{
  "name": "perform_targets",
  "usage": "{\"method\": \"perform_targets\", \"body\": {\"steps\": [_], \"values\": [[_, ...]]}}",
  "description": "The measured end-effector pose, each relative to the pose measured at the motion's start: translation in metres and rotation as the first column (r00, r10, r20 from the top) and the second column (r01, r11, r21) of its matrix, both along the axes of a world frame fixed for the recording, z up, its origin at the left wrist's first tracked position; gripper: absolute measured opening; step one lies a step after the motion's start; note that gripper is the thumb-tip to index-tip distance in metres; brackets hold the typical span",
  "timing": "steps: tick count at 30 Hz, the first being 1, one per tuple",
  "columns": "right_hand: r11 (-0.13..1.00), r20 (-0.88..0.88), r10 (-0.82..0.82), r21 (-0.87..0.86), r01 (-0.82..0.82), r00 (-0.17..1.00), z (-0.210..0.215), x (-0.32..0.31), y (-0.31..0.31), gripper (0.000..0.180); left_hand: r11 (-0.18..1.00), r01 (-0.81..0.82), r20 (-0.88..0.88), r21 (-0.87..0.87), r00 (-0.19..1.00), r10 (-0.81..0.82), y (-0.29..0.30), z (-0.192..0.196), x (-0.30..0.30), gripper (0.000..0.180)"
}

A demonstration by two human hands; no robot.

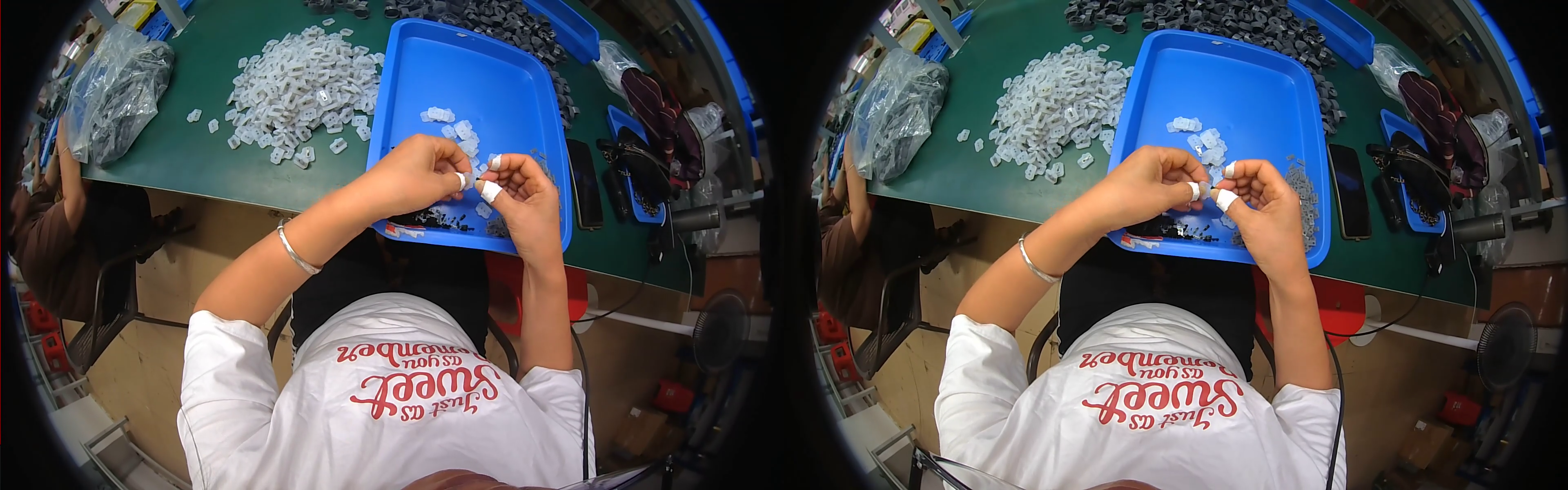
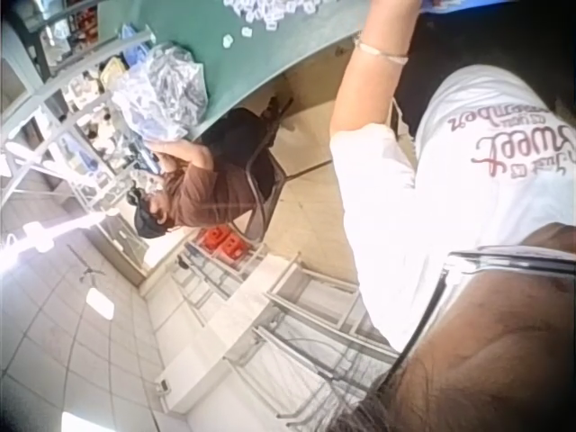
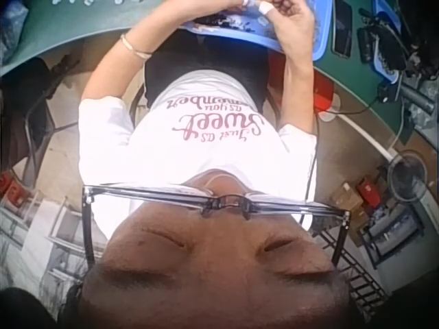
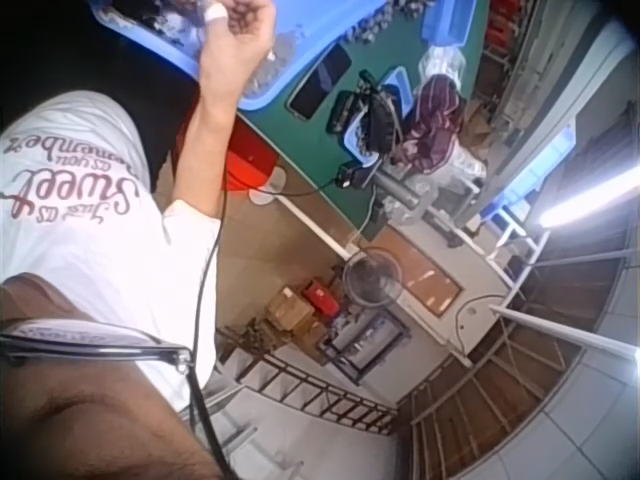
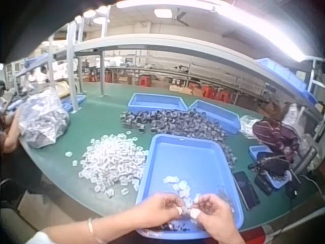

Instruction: The person assembles plastic components by inserting small black pieces into white plastic parts by hand in a tray.

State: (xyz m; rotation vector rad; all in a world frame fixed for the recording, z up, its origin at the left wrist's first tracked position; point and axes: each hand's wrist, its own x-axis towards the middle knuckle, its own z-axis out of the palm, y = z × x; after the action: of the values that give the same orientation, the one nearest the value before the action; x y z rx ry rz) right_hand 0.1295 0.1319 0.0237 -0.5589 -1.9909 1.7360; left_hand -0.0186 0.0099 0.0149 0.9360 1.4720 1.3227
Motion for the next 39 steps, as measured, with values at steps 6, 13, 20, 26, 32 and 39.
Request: {"method": "perform_targets", "body": {"steps": [6,13,20,26,32,39], "values": [[0.998,-0.049,-0.059,0.015,0.06,0.997,0.001,0.0,-0.015,0.023,0.976,-0.214,0.163,0.045,0.965,0.204,0.001,-0.001,0.005,0.016],[0.973,-0.085,-0.149,0.166,0.161,0.985,-0.01,-0.003,-0.014,0.023,0.982,-0.188,0.385,0.006,0.907,0.172,-0.001,0.001,0.012,0.018],[0.967,0.079,-0.118,0.236,0.097,0.99,-0.005,-0.003,-0.006,0.026,0.979,-0.195,0.305,0.055,0.937,0.169,-0.002,-0.009,0.014,0.018],[0.999,0.055,-0.006,-0.033,0.008,0.998,0.005,-0.001,0.004,0.039,0.987,-0.126,0.177,0.098,0.978,0.108,-0.005,-0.005,0.016,0.015],[0.998,0.107,0.056,-0.006,-0.055,0.993,0.019,0.001,0.001,0.04,0.985,-0.135,0.017,0.11,0.991,0.134,0.0,-0.003,0.013,0.013],[0.937,0.271,-0.065,0.347,-0.035,0.96,0.014,0.022,0.031,0.021,0.946,-0.252,0.171,0.204,0.961,0.219,-0.001,0.001,0.005,0.025]]}}
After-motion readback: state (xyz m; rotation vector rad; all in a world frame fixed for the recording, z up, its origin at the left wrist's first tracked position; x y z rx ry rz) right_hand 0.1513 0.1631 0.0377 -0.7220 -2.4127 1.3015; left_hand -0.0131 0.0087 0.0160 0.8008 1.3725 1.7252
